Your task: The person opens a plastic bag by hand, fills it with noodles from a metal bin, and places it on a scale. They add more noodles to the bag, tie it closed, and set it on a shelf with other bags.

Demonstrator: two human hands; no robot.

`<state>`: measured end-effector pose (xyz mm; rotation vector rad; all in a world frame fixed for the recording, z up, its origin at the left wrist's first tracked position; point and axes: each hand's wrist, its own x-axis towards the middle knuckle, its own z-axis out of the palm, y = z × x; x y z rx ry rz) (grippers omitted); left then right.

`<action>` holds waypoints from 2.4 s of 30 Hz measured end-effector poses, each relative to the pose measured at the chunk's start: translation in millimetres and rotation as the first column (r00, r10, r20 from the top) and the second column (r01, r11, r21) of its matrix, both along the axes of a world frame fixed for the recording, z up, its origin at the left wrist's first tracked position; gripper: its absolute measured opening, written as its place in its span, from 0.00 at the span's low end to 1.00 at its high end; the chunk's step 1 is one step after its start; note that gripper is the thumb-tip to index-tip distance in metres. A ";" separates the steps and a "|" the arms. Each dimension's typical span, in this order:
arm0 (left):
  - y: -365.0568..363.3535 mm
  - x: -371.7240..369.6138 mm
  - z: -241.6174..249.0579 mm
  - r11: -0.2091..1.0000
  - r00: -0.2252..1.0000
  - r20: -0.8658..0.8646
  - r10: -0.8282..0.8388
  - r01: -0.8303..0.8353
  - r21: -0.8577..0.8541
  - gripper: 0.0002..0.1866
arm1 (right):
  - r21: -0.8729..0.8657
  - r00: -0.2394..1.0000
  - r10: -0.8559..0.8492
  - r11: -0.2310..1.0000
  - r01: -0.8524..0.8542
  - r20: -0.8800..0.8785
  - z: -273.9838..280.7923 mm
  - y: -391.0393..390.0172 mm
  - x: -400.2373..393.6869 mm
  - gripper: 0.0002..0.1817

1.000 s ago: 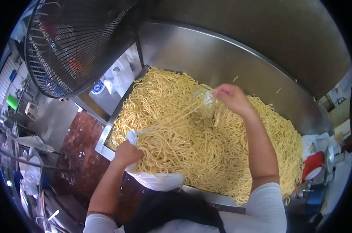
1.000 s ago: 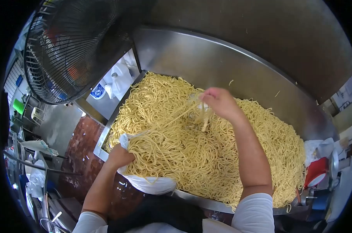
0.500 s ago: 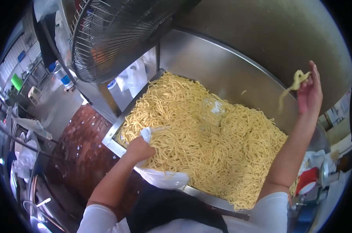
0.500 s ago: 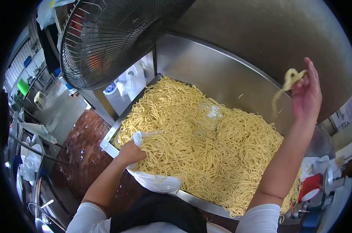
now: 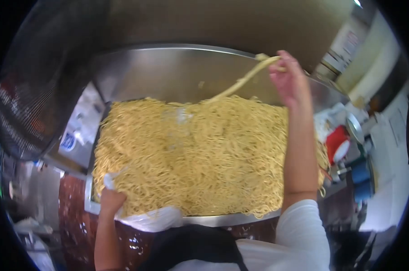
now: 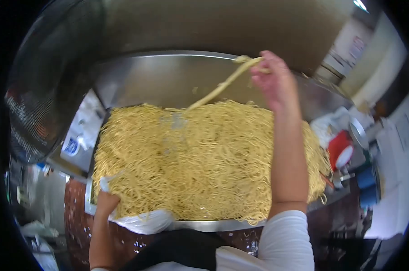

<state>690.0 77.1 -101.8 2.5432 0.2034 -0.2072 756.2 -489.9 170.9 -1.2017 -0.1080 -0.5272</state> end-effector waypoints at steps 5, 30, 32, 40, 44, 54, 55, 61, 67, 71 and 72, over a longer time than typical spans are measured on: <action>-10.4 -6.4 11.9 0.989 0.998 0.061 0.015 -0.005 -0.151 0.27 | 0.153 0.991 -0.133 0.979 0.136 -0.030 -53.5 -54.5 -27.2 0.12; -12.0 -13.7 20.4 0.989 0.992 -0.009 0.125 -0.124 0.083 0.23 | -0.826 0.777 0.296 -0.092 -0.556 -0.556 -242.6 257.4 48.1 0.25; -21.9 -16.7 35.3 0.991 0.992 -0.027 0.122 -0.121 0.055 0.25 | -0.833 0.835 0.152 0.092 -0.545 -0.530 -294.7 289.4 54.0 0.22; -17.1 -13.4 53.1 0.983 0.981 -0.107 -0.163 0.171 0.069 0.25 | -0.995 0.995 0.037 0.025 -0.096 -0.096 -182.2 259.1 106.8 0.14; -14.9 -10.9 68.4 0.969 0.954 -0.179 -0.239 0.246 0.018 0.27 | -0.951 0.951 -0.058 -0.075 0.300 0.305 -125.6 212.9 142.6 0.14; -1.5 -17.5 37.9 0.990 0.994 -0.072 -0.079 0.069 -0.126 0.25 | -0.956 0.958 -0.130 -0.110 -0.271 -0.256 -149.6 172.0 125.9 0.20; -3.8 -15.1 45.6 0.993 0.987 -0.135 -0.089 0.078 -0.086 0.25 | -0.956 0.965 -0.063 -0.135 -0.260 -0.254 -160.3 192.0 83.8 0.21; -0.7 -10.9 32.2 0.982 0.973 -0.134 -0.190 0.191 -0.007 0.31 | -0.869 0.883 0.013 -0.182 -0.459 -0.469 -270.8 239.5 -22.1 0.09; -0.4 -19.0 38.8 0.947 0.943 -0.097 -0.320 0.319 -0.021 0.33 | -0.988 0.974 -0.169 0.004 0.156 0.153 -127.1 193.3 96.2 0.09; -9.0 -17.7 57.3 0.960 0.942 -0.207 -0.264 0.278 0.038 0.32 | -0.949 0.929 -0.239 0.072 0.306 0.281 -86.9 169.0 160.0 0.13; -9.5 -17.6 58.3 0.969 0.951 -0.226 -0.212 0.234 0.076 0.31 | -0.985 0.934 -0.315 -0.047 0.163 0.170 -87.9 170.2 164.3 0.15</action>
